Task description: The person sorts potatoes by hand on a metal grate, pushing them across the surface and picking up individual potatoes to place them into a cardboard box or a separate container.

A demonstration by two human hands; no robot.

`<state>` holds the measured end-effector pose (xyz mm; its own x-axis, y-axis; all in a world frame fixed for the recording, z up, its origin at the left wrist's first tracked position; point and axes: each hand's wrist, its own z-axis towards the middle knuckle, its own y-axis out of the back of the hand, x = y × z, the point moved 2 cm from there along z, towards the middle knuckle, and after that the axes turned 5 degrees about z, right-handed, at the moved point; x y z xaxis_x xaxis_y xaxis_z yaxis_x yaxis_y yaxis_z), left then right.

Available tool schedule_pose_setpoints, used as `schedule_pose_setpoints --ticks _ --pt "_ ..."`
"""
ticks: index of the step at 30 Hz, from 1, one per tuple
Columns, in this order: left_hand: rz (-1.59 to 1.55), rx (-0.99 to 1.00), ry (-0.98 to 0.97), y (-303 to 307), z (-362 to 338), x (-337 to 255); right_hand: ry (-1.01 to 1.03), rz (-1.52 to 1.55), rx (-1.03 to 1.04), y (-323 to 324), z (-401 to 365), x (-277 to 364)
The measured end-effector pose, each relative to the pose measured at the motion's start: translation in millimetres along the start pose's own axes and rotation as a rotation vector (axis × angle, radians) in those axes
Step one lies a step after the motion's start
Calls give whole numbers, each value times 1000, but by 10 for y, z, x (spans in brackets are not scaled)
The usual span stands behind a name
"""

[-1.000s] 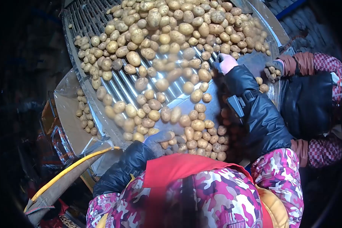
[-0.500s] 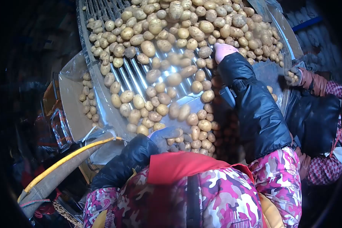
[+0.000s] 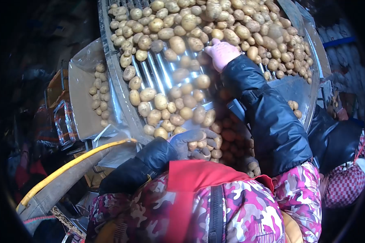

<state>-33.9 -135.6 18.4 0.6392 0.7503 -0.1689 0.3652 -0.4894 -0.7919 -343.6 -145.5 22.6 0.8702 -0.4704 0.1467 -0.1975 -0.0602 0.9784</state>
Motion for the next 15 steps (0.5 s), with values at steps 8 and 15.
schedule_pose_setpoints --ticks 8,15 --pt "-129 84 -106 -50 -41 -119 24 8 67 -177 -152 -58" --pt "-385 216 -197 84 -3 -104 -39 428 -152 125 -874 150"
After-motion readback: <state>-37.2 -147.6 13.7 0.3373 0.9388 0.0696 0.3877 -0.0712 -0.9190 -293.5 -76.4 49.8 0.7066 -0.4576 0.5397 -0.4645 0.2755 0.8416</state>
